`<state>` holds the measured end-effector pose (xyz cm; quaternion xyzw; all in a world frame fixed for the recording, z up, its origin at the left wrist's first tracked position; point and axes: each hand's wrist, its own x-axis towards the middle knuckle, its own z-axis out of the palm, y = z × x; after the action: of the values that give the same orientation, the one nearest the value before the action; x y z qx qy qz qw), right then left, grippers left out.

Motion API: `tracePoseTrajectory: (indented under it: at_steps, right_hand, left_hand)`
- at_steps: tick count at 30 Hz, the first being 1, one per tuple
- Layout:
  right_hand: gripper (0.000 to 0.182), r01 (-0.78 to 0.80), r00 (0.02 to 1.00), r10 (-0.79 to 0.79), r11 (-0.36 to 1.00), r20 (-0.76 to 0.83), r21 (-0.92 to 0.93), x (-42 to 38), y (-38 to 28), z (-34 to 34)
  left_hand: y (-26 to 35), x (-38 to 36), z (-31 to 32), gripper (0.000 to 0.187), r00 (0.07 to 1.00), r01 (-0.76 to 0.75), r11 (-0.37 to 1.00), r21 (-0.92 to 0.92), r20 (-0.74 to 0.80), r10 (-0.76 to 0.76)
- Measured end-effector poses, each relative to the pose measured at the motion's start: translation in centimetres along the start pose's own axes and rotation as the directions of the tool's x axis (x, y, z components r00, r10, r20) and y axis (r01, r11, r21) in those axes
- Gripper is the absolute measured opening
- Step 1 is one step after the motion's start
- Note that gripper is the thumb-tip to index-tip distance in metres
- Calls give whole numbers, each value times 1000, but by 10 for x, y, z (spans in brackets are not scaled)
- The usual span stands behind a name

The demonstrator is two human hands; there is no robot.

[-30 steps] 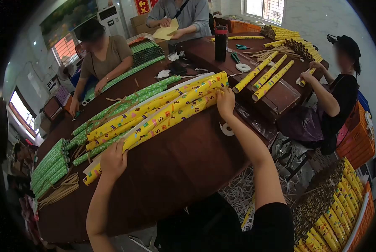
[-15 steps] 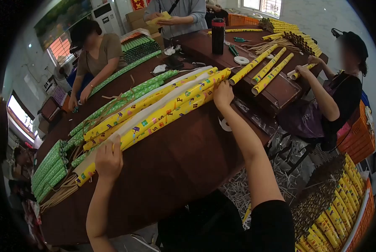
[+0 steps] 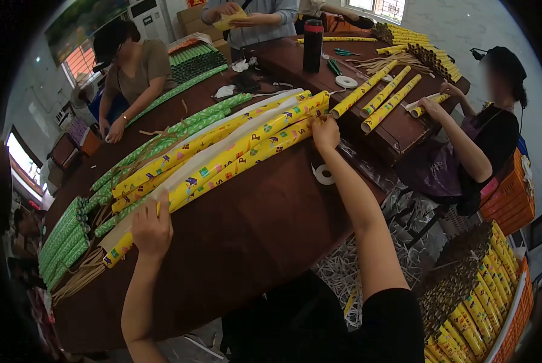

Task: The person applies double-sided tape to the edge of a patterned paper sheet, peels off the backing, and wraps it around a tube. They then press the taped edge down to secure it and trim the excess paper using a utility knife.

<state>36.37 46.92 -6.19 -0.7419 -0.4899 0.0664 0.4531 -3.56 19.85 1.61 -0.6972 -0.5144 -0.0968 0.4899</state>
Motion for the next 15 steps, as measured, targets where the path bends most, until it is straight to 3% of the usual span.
tracePoseTrajectory:
  at_steps: [1, 15]
  right_hand:
    - [39, -59, 998, 59, 996, 7, 61, 0, 2, 1]
    - [34, -75, 996, 80, 987, -31, 140, -4, 11, 8]
  left_hand:
    - [0, 0, 0, 39, 1000, 0, 1000, -2, 1, 0]
    - [5, 0, -3, 39, 1000, 0, 999, 51, -1, 0]
